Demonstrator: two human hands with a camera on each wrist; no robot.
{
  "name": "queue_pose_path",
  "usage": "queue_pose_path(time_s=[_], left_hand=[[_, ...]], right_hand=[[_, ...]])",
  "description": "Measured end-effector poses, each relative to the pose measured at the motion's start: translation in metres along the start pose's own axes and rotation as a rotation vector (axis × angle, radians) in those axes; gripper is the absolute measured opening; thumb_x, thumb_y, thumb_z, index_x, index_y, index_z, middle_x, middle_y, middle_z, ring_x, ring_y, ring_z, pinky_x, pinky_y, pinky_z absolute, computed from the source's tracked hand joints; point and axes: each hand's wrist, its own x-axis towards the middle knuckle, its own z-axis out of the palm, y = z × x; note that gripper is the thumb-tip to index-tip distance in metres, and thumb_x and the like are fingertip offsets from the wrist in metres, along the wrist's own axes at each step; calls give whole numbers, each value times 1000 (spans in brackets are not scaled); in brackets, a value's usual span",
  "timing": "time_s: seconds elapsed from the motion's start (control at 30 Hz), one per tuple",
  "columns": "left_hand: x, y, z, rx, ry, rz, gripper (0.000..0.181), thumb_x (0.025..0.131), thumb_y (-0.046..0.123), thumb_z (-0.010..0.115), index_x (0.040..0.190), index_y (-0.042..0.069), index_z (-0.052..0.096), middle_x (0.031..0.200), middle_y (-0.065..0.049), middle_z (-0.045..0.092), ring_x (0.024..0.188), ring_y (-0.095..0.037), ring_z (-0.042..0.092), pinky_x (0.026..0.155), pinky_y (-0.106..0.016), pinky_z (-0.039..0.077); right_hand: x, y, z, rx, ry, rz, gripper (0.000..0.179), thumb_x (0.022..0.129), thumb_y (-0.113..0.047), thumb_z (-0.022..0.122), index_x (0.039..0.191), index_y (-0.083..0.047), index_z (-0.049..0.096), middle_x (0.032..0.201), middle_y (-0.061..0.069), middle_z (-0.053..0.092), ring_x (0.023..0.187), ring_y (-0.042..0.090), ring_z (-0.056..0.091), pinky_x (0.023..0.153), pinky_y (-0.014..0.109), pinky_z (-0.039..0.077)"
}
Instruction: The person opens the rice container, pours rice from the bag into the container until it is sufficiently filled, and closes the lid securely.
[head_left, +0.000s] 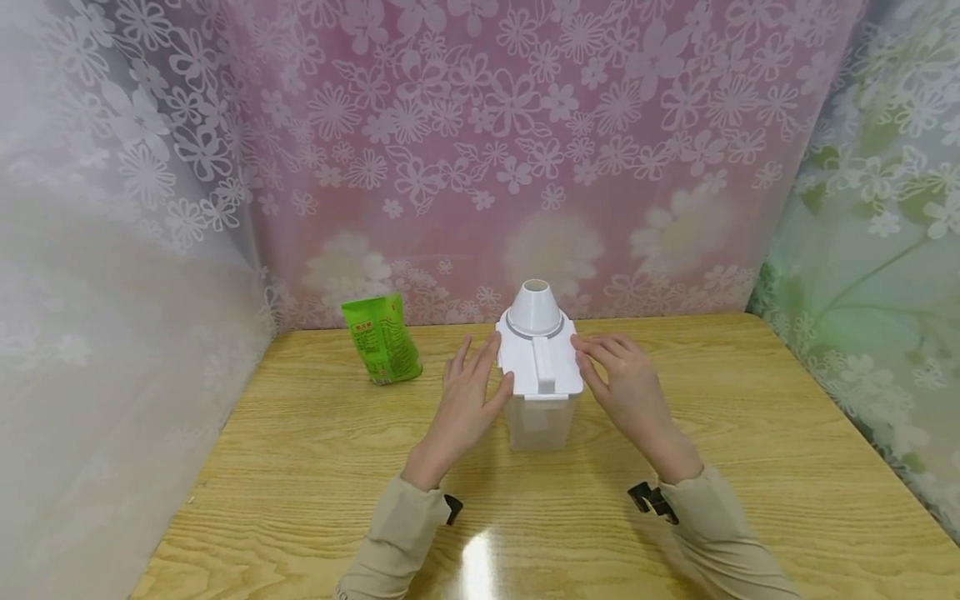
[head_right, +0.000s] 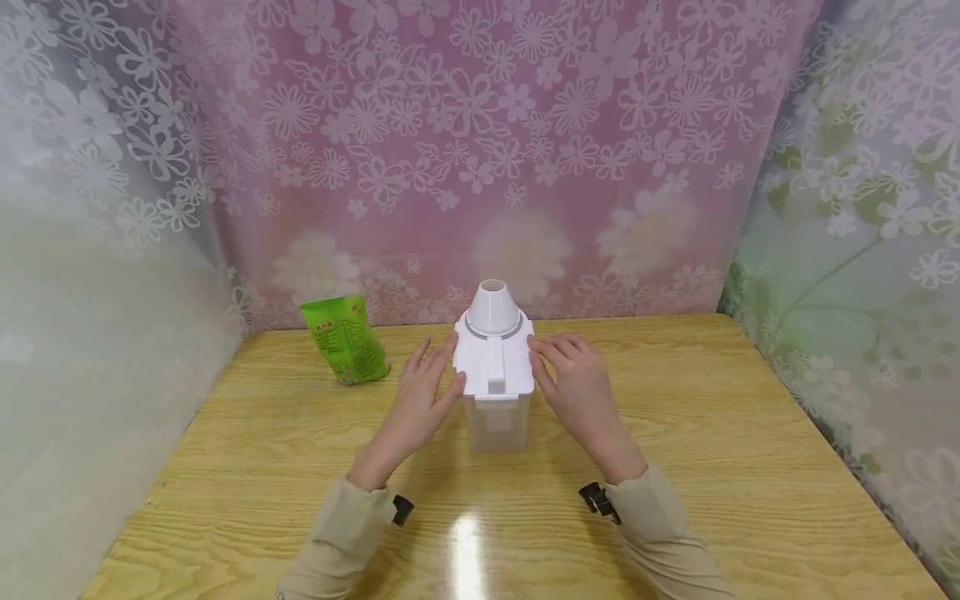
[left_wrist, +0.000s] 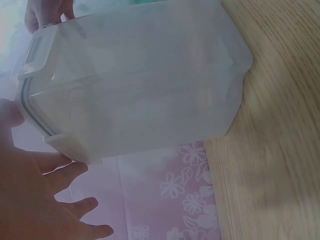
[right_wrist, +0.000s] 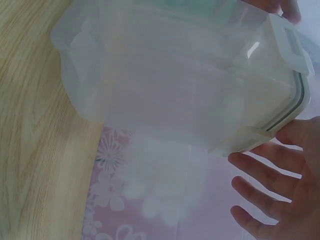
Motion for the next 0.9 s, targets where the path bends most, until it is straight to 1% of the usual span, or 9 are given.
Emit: queue_pose_path(time_s=[0.2, 0.57, 0.9], left_hand=[[-1, -3, -1, 13, 2, 6, 65, 106, 43, 41, 161, 12, 27, 164, -8, 32, 155, -37, 8, 119, -68, 7], [-4, -6, -5, 4, 7, 3, 64, 106, 43, 41, 161, 13, 28, 163, -8, 33, 155, -37, 9, 119, -68, 7], [-5, -7, -6, -5, 0, 4, 65, 106, 44, 42, 161, 13, 28, 163, -8, 34, 155, -36, 9, 118, -70, 7]], right_hand=[[1, -3, 1, 6, -4, -2, 24, 94, -9, 71, 117, -1, 75, 104, 18, 74, 101, 39, 65, 89, 54, 53], [1, -8, 2, 4, 4, -26, 25, 93, -9, 72, 116, -1, 75, 101, 18, 74, 99, 39, 65, 87, 53, 54], [0, -9, 3, 6, -1, -9, 26, 94, -10, 72, 118, -1, 75, 102, 18, 74, 101, 38, 65, 87, 53, 55]])
